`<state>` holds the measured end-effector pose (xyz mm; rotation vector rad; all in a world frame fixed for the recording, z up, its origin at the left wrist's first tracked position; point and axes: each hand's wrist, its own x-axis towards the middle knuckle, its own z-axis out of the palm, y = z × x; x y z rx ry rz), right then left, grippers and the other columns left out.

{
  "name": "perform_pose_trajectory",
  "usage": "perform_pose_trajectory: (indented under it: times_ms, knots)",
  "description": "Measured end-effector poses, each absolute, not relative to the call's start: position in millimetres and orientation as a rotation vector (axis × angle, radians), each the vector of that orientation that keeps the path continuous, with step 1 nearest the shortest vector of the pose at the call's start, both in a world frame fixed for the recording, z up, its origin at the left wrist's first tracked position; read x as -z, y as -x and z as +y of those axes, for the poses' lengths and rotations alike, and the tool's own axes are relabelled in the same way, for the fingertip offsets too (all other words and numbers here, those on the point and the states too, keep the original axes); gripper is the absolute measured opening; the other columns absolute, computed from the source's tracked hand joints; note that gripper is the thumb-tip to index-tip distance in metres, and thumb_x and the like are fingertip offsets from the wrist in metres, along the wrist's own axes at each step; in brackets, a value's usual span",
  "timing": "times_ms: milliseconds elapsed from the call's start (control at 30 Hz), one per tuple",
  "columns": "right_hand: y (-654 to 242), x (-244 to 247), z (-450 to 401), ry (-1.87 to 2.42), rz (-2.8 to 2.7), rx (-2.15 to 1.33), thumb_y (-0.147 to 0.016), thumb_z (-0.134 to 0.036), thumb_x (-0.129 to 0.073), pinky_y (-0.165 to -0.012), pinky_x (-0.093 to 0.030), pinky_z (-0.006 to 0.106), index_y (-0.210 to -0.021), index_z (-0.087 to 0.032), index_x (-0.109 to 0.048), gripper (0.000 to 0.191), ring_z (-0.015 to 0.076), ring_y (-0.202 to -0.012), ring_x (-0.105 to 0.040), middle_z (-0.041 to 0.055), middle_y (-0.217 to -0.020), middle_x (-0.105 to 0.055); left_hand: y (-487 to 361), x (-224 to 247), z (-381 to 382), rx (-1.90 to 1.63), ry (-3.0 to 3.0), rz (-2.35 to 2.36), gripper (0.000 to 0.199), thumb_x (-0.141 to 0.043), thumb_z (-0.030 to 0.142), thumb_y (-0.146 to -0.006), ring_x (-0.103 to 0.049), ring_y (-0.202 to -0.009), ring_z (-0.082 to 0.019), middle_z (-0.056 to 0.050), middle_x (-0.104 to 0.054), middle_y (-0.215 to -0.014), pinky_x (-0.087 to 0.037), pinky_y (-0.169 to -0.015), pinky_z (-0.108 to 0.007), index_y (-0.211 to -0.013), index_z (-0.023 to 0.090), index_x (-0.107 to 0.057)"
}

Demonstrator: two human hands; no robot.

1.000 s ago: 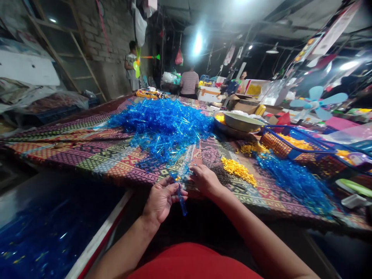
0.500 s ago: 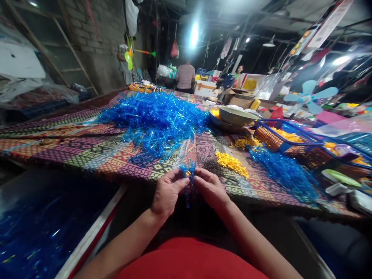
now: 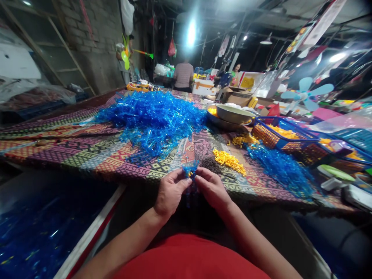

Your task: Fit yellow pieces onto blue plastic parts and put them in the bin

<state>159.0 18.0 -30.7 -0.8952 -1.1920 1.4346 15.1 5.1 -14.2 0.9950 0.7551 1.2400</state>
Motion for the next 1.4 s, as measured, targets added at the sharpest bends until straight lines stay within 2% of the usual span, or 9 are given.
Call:
perform_pose_trajectory:
  times_ms: [267,567,700,900,1067,1133,1200,1300,1400]
  knots:
    - [-157.6,28.3,18.0,0.957,-1.335,-1.321,-0.078,-0.035,-0.063,-0.049,-0.036,0.021,-0.101,-0.02,-0.062,0.027,0.0079,-0.054,-0.043,0.0009,-0.078,-0.058,-14.7,22.7,12.1,-1.254,-1.181,0.829,0.031,-0.059,0.02,-0.077,-0.059,-0.092,-0.02,-0.004,-0.067,-0.097,-0.046,-0.084,-0.031,-0.108,0.018,-0.065]
    - [-159.1,26.9,18.1,1.016,-1.432,-1.244,-0.081,-0.036,-0.059,-0.054,-0.041,0.023,-0.096,-0.022,-0.063,0.021,0.0117,-0.059,-0.048,0.0,-0.074,-0.056,-3.4,11.2,18.0,-1.244,-1.55,0.899,0.019,-0.058,0.018,-0.076,-0.058,-0.091,-0.022,-0.004,-0.066,-0.087,-0.041,-0.089,-0.032,-0.09,0.021,-0.071]
    - [-159.2,26.6,18.0,1.056,-1.469,-1.141,-0.08,-0.036,-0.059,-0.061,-0.045,0.026,-0.095,-0.022,-0.063,0.021,0.0167,-0.074,-0.054,0.0034,-0.084,-0.059,-3.7,10.4,19.8,-1.199,-1.501,0.865,0.022,-0.056,0.021,-0.078,-0.058,-0.091,-0.022,-0.004,-0.066,-0.091,-0.042,-0.087,-0.032,-0.095,0.02,-0.07]
    - [-160.9,30.7,17.6,1.049,-1.435,-1.19,-0.08,-0.035,-0.059,-0.053,-0.041,0.024,-0.092,-0.022,-0.063,0.018,0.0116,-0.057,-0.047,0.0006,-0.072,-0.057,-4.8,14.7,20.2,-1.201,-1.618,0.882,0.021,-0.055,0.022,-0.08,-0.058,-0.089,-0.021,-0.005,-0.066,-0.089,-0.042,-0.086,-0.031,-0.094,0.02,-0.07]
    - [-158.2,31.4,16.9,1.046,-1.348,-1.17,-0.077,-0.036,-0.064,-0.055,-0.044,0.024,-0.089,-0.021,-0.063,0.019,0.0122,-0.061,-0.051,0.0008,-0.078,-0.06,-9.3,20.3,13.8,-1.215,-1.489,0.861,0.026,-0.053,0.026,-0.083,-0.057,-0.096,-0.021,-0.006,-0.066,-0.101,-0.04,-0.092,-0.033,-0.104,0.021,-0.067]
    - [-155.0,29.8,15.5,1.041,-1.34,-1.122,-0.075,-0.035,-0.066,-0.054,-0.045,0.024,-0.087,-0.02,-0.063,0.019,0.013,-0.063,-0.053,0.0017,-0.078,-0.061,-11.7,23.8,10.7,-1.145,-1.325,0.829,0.03,-0.052,0.03,-0.083,-0.06,-0.086,-0.019,-0.006,-0.067,-0.093,-0.046,-0.083,-0.031,-0.107,0.019,-0.065]
    - [-151.7,28.4,14.0,1.023,-1.318,-1.13,-0.075,-0.035,-0.066,-0.046,-0.042,0.023,-0.085,-0.02,-0.06,0.019,0.0114,-0.052,-0.051,-0.0004,-0.067,-0.058,-14.8,27.8,8.4,-1.072,-1.126,0.765,0.036,-0.053,0.035,-0.083,-0.06,-0.066,-0.015,-0.005,-0.067,-0.078,-0.05,-0.065,-0.027,-0.113,0.018,-0.061]
    - [-148.1,28.2,12.8,1.014,-1.254,-1.256,-0.078,-0.037,-0.063,-0.031,-0.031,0.021,-0.085,-0.022,-0.054,0.019,0.0082,-0.032,-0.04,-0.007,-0.047,-0.048,-20.1,32.3,7.4,-1.023,-0.856,0.616,0.044,-0.054,0.038,-0.082,-0.054,-0.044,-0.01,-0.001,-0.062,-0.063,-0.046,-0.043,-0.021,-0.121,0.018,-0.052]
    - [-145.8,29.2,13.4,1.069,-1.217,-1.273,-0.076,-0.038,-0.065,-0.028,-0.03,0.019,-0.082,-0.021,-0.053,0.021,0.0069,-0.03,-0.041,-0.0072,-0.049,-0.05,-23.5,33.4,9.3,-1.013,-0.73,0.532,0.046,-0.057,0.037,-0.08,-0.054,-0.038,-0.01,0.001,-0.059,-0.057,-0.039,-0.032,-0.017,-0.12,0.015,-0.051]
